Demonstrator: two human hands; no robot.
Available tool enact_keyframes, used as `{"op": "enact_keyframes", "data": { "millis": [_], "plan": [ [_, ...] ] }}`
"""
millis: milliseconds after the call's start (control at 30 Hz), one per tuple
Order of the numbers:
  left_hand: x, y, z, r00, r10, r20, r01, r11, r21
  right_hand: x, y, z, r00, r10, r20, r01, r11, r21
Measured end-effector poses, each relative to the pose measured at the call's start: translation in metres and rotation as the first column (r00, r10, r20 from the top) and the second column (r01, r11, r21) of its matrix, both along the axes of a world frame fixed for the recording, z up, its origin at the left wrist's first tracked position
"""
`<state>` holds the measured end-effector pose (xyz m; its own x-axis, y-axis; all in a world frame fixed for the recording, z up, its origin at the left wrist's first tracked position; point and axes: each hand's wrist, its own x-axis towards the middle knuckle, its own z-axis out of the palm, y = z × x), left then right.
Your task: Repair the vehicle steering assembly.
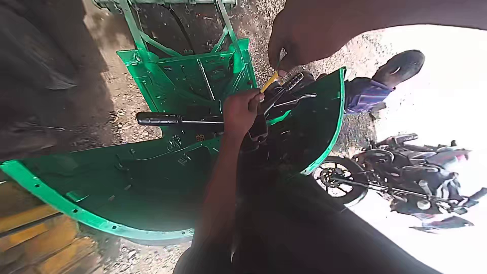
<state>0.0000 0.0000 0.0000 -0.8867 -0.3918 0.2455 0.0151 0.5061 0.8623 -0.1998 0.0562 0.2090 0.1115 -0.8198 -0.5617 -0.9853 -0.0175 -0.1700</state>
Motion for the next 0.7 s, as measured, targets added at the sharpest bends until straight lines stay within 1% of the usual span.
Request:
{"op": "enact_keyframes", "data": {
  "millis": [33,67,100,167,233,300,400,500,633,700],
  "plan": [
    [0.013,0.003,0.009,0.999,-0.04,0.007,0.04,0.999,0.012,0.03,0.015,0.015,0.999,0.001,-0.051,-0.003,0.999,-0.04],
    [0.025,0.008,0.016,0.994,-0.105,0.014,0.104,0.994,0.037,0.061,0.029,0.03,0.993,-0.018,-0.119,0.011,0.998,-0.06],
    [0.034,0.012,0.023,0.983,-0.182,0.009,0.181,0.982,0.053,0.082,0.042,0.039,0.984,-0.005,-0.18,-0.011,0.996,-0.092],
    [0.049,0.025,0.028,0.952,-0.307,-0.003,0.306,0.95,0.059,0.105,0.067,0.041,0.965,0.064,-0.256,-0.105,0.983,-0.151],
    [0.059,0.037,0.025,0.93,-0.365,0.035,0.363,0.93,0.059,0.117,0.089,0.031,0.949,0.142,-0.283,-0.204,0.958,-0.203],
    [0.065,0.045,0.019,0.931,-0.36,0.062,0.356,0.932,0.066,0.124,0.105,0.015,0.937,0.199,-0.288,-0.28,0.92,-0.274],
    [0.071,0.047,0.006,0.954,-0.294,0.059,0.288,0.953,0.09,0.127,0.119,-0.006,0.921,0.256,-0.292,-0.361,0.841,-0.402],
    [0.075,0.049,0.003,0.968,-0.239,0.075,0.23,0.966,0.115,0.127,0.123,-0.014,0.926,0.244,-0.289,-0.354,0.828,-0.435],
    [0.084,0.054,0.003,0.97,-0.176,0.168,0.173,0.984,0.034,0.133,0.131,-0.026,0.931,0.242,-0.273,-0.348,0.815,-0.463],
    [0.083,0.053,0.004,0.97,-0.153,0.191,0.156,0.988,0.003,0.133,0.132,-0.027,0.929,0.241,-0.282,-0.354,0.804,-0.478]
  ]
}}
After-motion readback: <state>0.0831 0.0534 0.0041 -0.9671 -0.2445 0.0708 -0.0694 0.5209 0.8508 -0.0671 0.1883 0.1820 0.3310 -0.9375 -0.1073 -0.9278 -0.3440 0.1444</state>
